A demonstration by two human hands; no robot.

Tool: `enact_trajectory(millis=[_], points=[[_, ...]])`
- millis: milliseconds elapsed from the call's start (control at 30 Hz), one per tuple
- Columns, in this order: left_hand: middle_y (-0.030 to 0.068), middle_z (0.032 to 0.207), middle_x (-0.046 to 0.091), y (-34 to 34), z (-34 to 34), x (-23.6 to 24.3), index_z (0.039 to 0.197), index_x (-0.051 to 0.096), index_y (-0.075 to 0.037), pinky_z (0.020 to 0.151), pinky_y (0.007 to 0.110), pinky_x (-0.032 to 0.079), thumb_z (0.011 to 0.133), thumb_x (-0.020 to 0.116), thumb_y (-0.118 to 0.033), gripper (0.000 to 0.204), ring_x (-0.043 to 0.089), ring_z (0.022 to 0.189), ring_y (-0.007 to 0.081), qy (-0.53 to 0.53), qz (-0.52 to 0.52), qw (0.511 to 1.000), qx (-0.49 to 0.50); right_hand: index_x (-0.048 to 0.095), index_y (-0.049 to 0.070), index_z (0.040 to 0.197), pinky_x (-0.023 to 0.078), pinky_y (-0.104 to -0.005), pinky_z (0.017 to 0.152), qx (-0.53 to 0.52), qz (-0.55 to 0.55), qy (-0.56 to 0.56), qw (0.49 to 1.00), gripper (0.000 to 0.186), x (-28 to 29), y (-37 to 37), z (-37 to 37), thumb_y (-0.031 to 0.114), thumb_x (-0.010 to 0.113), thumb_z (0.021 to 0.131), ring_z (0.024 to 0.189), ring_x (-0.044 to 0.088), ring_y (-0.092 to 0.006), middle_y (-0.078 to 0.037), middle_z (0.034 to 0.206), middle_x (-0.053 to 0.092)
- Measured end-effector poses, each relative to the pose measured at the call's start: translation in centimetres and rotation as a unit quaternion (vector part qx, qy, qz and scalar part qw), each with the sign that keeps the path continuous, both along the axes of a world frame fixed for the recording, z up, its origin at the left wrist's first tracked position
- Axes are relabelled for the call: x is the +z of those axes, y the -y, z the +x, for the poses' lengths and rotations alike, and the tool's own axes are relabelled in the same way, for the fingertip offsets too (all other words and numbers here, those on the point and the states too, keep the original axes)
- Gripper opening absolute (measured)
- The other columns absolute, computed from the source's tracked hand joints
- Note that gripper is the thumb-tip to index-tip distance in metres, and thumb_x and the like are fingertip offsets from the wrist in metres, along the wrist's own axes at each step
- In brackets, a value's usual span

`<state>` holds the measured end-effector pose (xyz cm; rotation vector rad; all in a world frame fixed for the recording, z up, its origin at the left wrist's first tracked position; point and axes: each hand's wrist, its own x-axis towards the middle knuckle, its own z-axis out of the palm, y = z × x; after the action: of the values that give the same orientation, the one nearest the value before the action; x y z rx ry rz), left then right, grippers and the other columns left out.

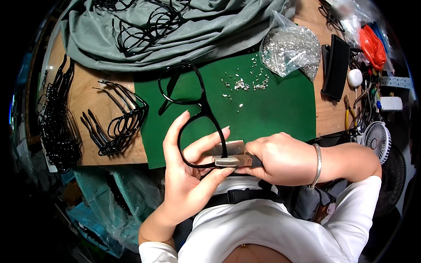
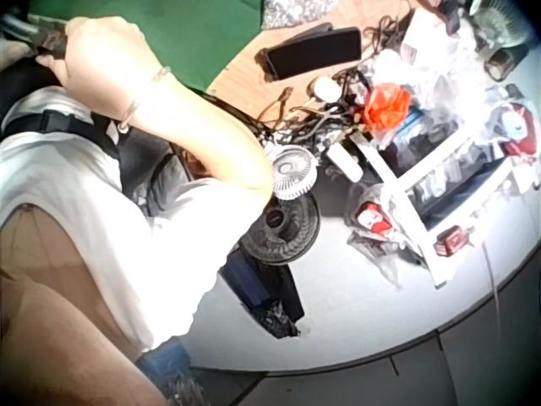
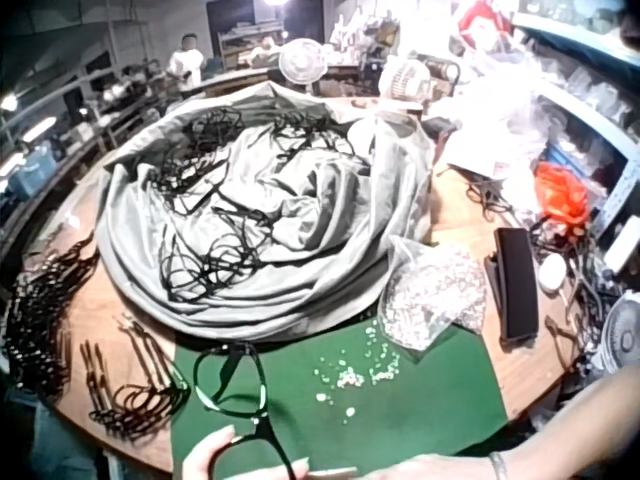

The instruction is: The person uses pliers to repeatedly press and adjust the temple arms of multiple black eyeglass frames. They handle each frame one at a time, applying pressure near the hinge area, then place the frame aside and pick up another from a nearby pile.

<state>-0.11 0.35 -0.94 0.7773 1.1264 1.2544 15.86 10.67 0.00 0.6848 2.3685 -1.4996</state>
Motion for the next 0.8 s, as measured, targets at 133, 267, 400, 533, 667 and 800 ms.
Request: enact_trajectory(millis=[133, 267, 400, 533, 667, 800], points=[[0.0243, 0.122, 0.040, -0.1, 0.0, 0.2, 0.131, -0.001, -0.007, 0.082, 0.031, 0.048, 0.074, 0.053, 0.014, 0.081, 0.054, 0.101, 0.0259, -0.008, -0.015, 1.000, 0.001, 0.055, -0.004, 0.082, 0.046, -0.0402, 0.062, 0.009, -0.052, -0.021, 0.998, 0.037, -0.5, -0.7, 0.2, 0.033, 0.054, 0.081, 0.066, 0.057, -0.0359, -0.020, 0.067, 0.057], [0.0240, 0.122, 0.040, -0.1, -0.3, 0.0, 0.131, 0.001, -0.007, 0.079, 0.028, 0.048, 0.073, 0.053, 0.015, 0.081, 0.056, 0.095, 0.0209, -0.017, -0.041, 0.999, 0.016, 0.054, 0.001, 0.087, 0.045, -0.0331, 0.062, -0.019, -0.114, -0.064, 0.991, 0.033, -1.8, -2.2, 1.1, 0.033, 0.055, 0.082, 0.068, 0.059, -0.0252, -0.014, 0.073, 0.058], [0.0216, 0.116, 0.045, -0.6, 0.1, -0.4, 0.130, 0.003, -0.007, 0.073, 0.023, 0.046, 0.072, 0.056, 0.013, 0.082, 0.057, 0.082, 0.0138, -0.036, -0.038, 0.999, 0.011, 0.052, -0.003, 0.084, 0.044, -0.0400, 0.064, -0.080, 0.055, -0.050, 0.994, 0.035, -5.4, -1.1, 1.5, 0.031, 0.057, 0.078, 0.074, 0.056, -0.0352, -0.020, 0.077, 0.056], [0.0200, 0.103, 0.051, 2.3, -0.6, -1.6, 0.127, 0.009, -0.007, 0.068, 0.021, 0.042, 0.071, 0.057, 0.011, 0.076, 0.051, 0.069, 0.0075, -0.009, 0.005, 1.000, 0.002, 0.054, 0.002, 0.080, 0.044, -0.0357, 0.061, -0.104, 0.108, -0.054, 0.987, 0.017, -5.7, -1.3, 2.2, 0.015, 0.063, 0.072, 0.069, 0.056, -0.0304, -0.014, 0.074, 0.055], [0.0203, 0.098, 0.053, 3.3, 0.9, -2.6, 0.124, 0.016, -0.008, 0.068, 0.024, 0.047, 0.075, 0.052, 0.010, 0.064, 0.055, 0.068, 0.0108, -0.047, -0.005, 0.997, 0.058, 0.050, 0.000, 0.081, 0.045, -0.0399, 0.064, -0.101, 0.221, -0.074, 0.967, 0.017, -6.2, -3.3, 0.2, 0.007, 0.058, 0.069, 0.072, 0.055, -0.0331, -0.016, 0.072, 0.053], [0.0189, 0.100, 0.054, 3.3, 1.2, -1.8, 0.131, 0.009, -0.010, 0.073, 0.026, 0.047, 0.072, 0.052, 0.013, 0.077, 0.060, 0.078, 0.0170, 0.003, -0.050, 0.996, 0.080, 0.049, 0.000, 0.080, 0.044, -0.0403, 0.066, -0.101, 0.247, -0.063, 0.962, 0.017, -7.7, -3.3, -0.4, 0.006, 0.058, 0.067, 0.073, 0.054, -0.0323, -0.015, 0.074, 0.053]])
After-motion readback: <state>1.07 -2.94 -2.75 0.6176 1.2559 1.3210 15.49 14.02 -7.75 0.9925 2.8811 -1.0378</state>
